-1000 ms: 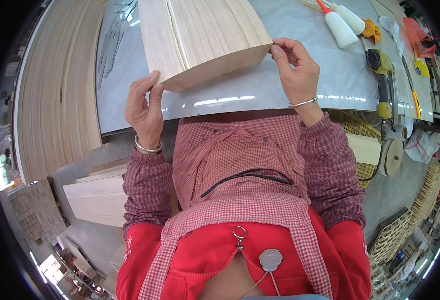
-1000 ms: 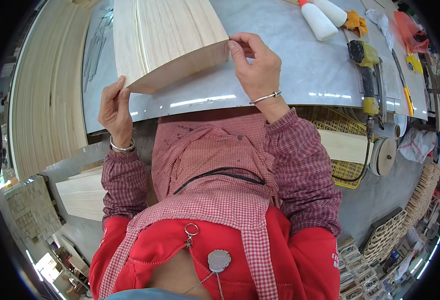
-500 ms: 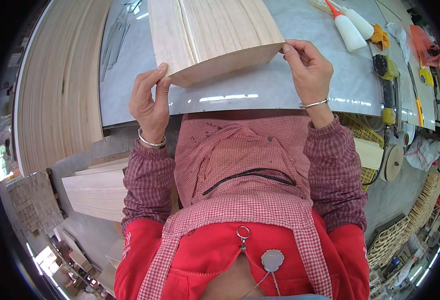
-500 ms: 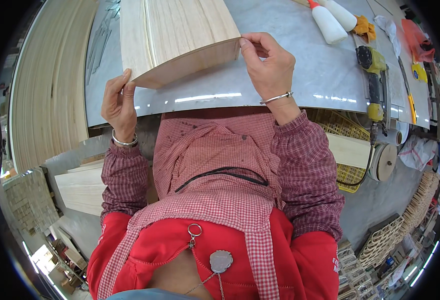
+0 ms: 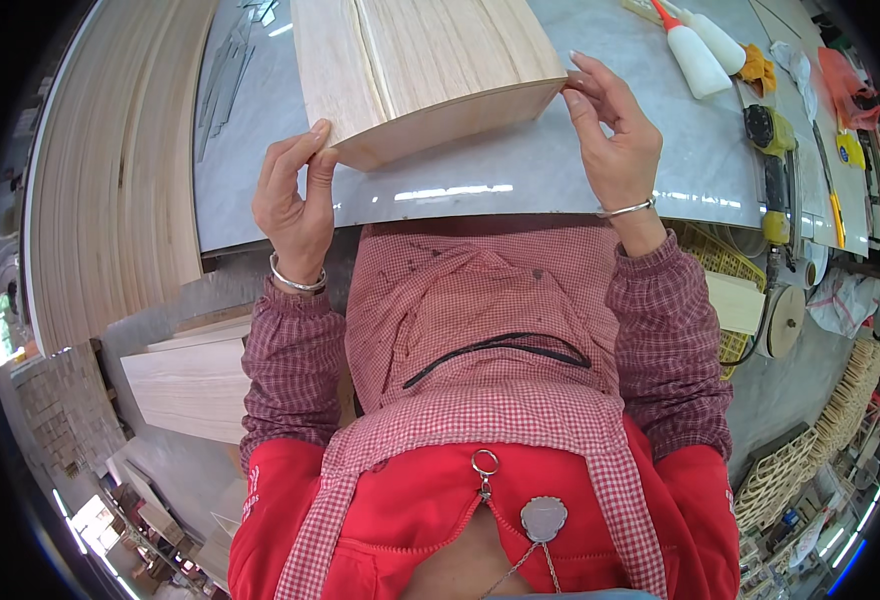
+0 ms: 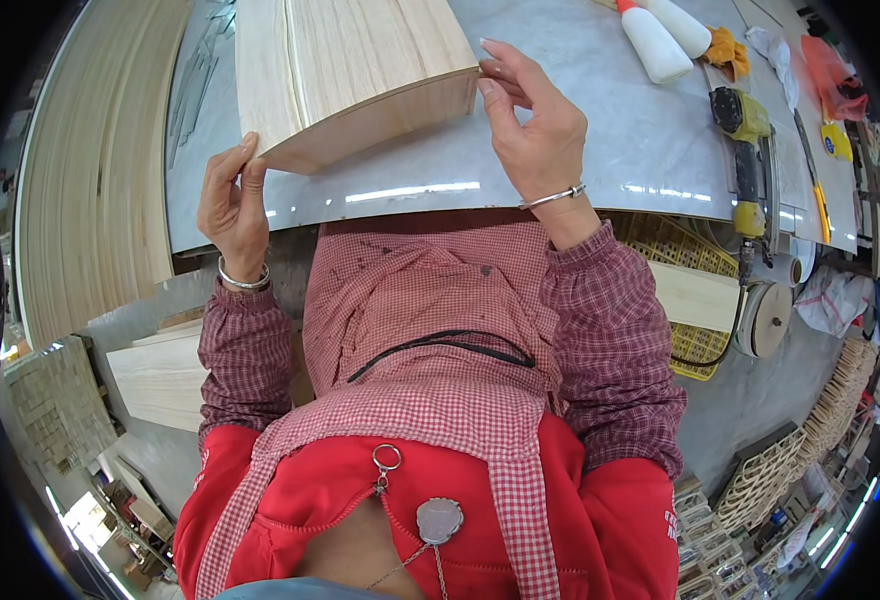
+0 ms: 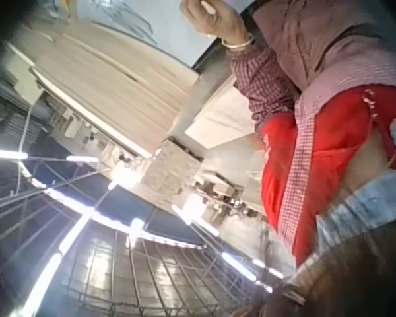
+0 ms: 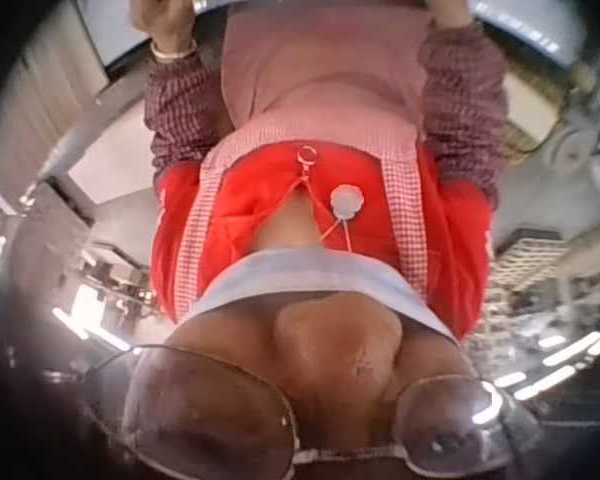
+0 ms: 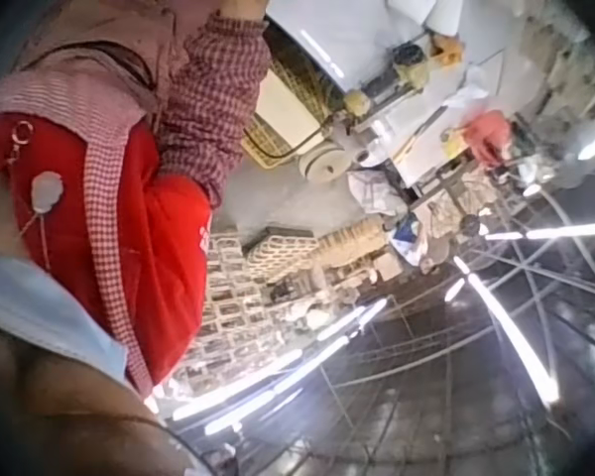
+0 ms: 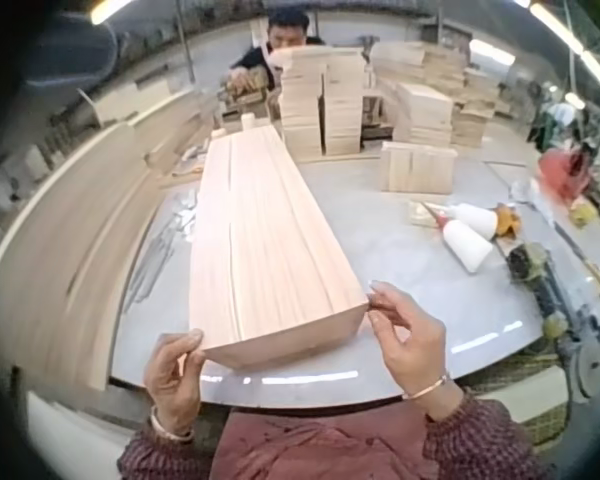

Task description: Assembling wooden boards into a box structure using glue and a pneumatic nail gun.

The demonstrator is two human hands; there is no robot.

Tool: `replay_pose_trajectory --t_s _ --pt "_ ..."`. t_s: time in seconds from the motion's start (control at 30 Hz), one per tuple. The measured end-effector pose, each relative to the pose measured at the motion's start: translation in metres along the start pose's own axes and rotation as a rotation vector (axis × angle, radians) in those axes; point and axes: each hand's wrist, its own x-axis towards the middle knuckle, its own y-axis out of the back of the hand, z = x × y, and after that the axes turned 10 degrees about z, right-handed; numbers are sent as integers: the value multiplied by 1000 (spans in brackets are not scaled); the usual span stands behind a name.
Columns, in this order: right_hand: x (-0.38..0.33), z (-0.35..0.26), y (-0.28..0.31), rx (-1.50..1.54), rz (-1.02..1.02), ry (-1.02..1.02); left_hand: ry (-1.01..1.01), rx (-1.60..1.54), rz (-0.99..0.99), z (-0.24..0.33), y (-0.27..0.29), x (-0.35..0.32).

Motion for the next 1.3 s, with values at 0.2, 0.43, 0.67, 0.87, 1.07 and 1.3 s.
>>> replay_pose_trajectory --t_s 0.2,0.43,0.67,0.87,1.07,1.3 --pt "7 6 0 -10 -128 185 2 20 0 -1 1 -1" --pt "11 13 -2 25 -155 208 -85 313 -58 12 6 8" --pt "12 12 -4 33 -165 201 -415 350 -194 42 -41 37" --pt "15 10 -5 28 -144 211 -427 307 -224 37 -72 38" --pt "15 14 -5 38 -136 230 -475 346 -209 34 -74 35" --pt "15 15 0 20 -187 221 -490 369 -204 36 -77 33"
